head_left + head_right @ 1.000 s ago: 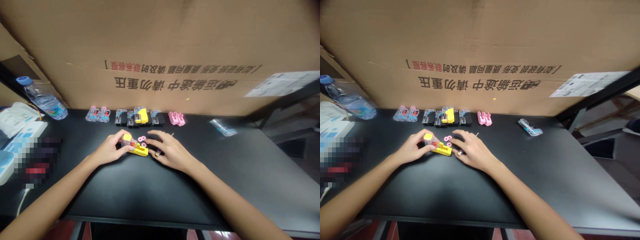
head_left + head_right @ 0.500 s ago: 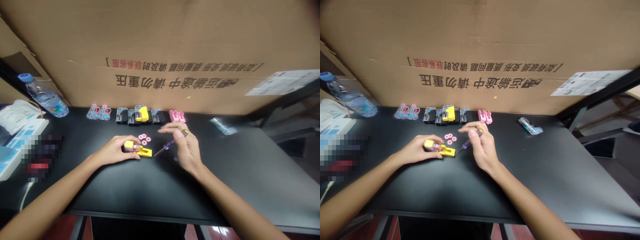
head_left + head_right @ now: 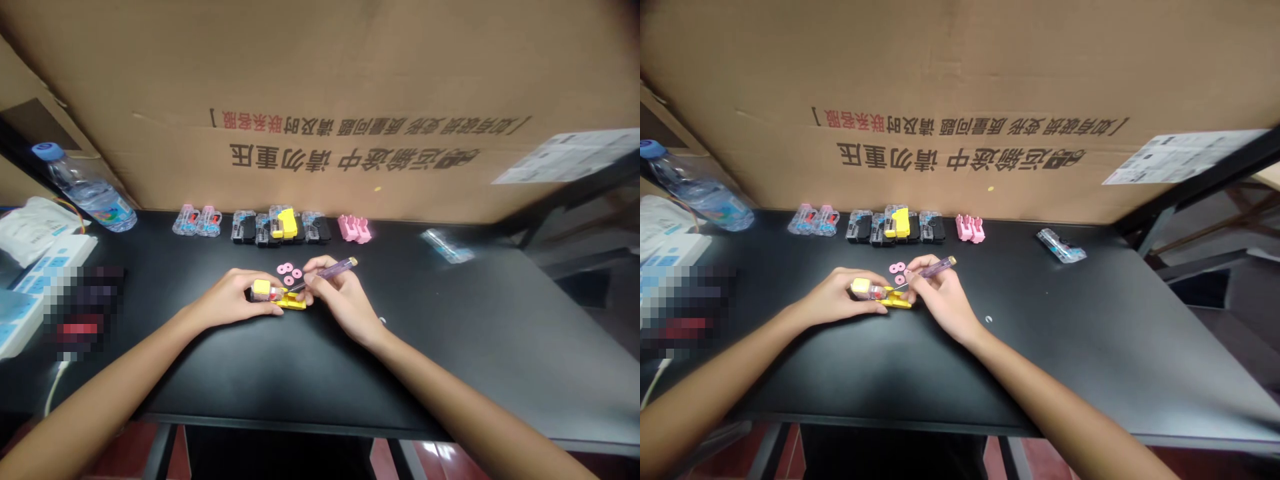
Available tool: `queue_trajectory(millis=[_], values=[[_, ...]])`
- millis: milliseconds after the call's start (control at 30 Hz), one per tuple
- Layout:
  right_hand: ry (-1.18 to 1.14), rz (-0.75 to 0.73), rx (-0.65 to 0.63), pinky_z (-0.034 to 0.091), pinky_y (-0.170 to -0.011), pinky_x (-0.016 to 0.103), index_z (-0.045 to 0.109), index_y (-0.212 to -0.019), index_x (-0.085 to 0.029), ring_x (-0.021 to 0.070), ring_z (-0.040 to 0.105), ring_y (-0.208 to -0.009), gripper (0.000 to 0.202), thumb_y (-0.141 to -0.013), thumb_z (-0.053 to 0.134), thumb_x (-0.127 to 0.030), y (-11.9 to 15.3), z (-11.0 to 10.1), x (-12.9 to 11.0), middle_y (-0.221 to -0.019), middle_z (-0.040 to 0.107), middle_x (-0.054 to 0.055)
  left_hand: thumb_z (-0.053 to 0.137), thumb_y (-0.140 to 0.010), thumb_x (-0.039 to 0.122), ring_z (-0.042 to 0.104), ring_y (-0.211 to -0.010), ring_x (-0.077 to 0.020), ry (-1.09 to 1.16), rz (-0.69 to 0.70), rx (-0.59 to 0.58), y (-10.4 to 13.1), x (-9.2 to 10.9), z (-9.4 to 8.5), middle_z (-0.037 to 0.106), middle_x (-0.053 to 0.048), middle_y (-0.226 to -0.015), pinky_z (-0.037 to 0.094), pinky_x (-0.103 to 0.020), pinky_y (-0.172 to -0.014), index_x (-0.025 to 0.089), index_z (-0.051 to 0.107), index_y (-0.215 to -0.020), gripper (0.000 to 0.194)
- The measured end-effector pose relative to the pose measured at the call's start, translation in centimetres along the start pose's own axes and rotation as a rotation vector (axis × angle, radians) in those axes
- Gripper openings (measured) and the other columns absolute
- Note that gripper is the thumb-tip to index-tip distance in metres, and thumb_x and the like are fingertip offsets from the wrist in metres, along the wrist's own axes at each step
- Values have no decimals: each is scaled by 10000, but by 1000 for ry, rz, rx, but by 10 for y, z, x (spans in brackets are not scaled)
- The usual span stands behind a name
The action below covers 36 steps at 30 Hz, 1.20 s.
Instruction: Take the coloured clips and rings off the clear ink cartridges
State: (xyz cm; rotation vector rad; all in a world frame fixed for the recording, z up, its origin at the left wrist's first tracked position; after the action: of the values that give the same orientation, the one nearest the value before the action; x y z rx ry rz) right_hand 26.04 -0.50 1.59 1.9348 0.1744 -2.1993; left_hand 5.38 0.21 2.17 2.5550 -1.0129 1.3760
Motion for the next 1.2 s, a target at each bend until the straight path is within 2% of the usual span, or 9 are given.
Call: queue_trajectory(millis=[133, 333, 467, 533, 700, 900, 1033, 1100, 1200], values=[[53, -11, -1, 563, -731, 326, 663, -885, -213, 164, 681, -620, 239, -958, 717, -434, 1, 2, -2, -648, 681, -22, 907, -846, 406, 807, -908, -215, -23, -2, 8, 0, 0, 0, 850, -44, -1065, 613, -302, -876, 231, 822, -1155, 365], [132, -71, -2, 573, -711, 328, 657, -878, -220, 171, 687, -635, 242, -970, 699, -440, 4, 4, -6, -666, 673, -18, 904, -850, 408, 810, -915, -217, -25, -4, -4, 0, 0, 0, 852, -41, -1058, 616, -302, -891, 233, 825, -1150, 357], [235, -121, -39, 581, -700, 329, 690, -876, -218, 179, 685, -665, 248, -969, 712, -447, 5, 5, -9, -698, 681, -6, 881, -878, 379, 791, -1112, -242, 25, 10, -14, -1, 2, 1, 822, -71, -1232, 594, -329, -1008, 228, 780, -1281, 442], [282, -145, -49, 593, -723, 339, 714, -836, -212, 189, 697, -694, 312, -989, 693, -483, 5, 6, -10, -715, 695, 12, 869, -888, 372, 779, -1163, -250, 50, 2, -20, -1, 2, 1, 809, -81, -1281, 583, -341, -1044, 224, 768, -1311, 459], [320, -170, 4, 614, -834, 364, 712, -659, -207, 207, 732, -752, 551, -1038, 619, -594, 5, 5, -12, -727, 744, 59, 883, -868, 382, 813, -1008, -230, 64, -58, -14, -1, 0, 2, 838, -67, -1192, 609, -306, -934, 218, 789, -1279, 452], [296, -151, 36, 623, -865, 382, 746, -656, -222, 215, 744, -719, 546, -1014, 651, -623, 4, 5, -12, -674, 759, 51, 890, -858, 378, 814, -956, -222, 41, -51, -8, -1, 4, 0, 849, -57, -1145, 613, -299, -907, 222, 811, -1243, 423], [302, -162, 35, 611, -943, 404, 726, -577, -226, 231, 760, -782, 598, -1011, 651, -630, 2, 7, -14, -689, 767, 67, 896, -854, 376, 812, -860, -210, 28, -20, -5, 0, 3, 1, 859, -60, -1090, 618, -276, -819, 220, 810, -1274, 455], [274, -145, 37, 614, -930, 402, 723, -578, -223, 232, 763, -785, 593, -1000, 667, -635, 2, 7, -13, -691, 765, 69, 898, -853, 370, 808, -823, -204, 23, -4, 1, 1, 2, 2, 862, -60, -1065, 617, -269, -792, 218, 808, -1285, 467], [161, -90, 56, 622, -796, 380, 774, -739, -204, 215, 745, -694, 500, -979, 697, -636, 3, 5, -10, -696, 753, 54, 897, -853, 390, 816, -864, -217, 14, -14, 4, 1, 1, 1, 858, -70, -1099, 621, -276, -810, 214, 814, -1271, 461]])
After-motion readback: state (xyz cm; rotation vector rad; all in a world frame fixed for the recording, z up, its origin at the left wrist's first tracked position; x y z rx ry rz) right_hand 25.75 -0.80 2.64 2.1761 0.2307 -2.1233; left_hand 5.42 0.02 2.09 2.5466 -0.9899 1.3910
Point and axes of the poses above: each hand's wrist, its own y-axis away from the middle knuckle, its own z-axis out of the palm, x = y × z, the point moved 5 cm from there along -y, towards the middle knuckle
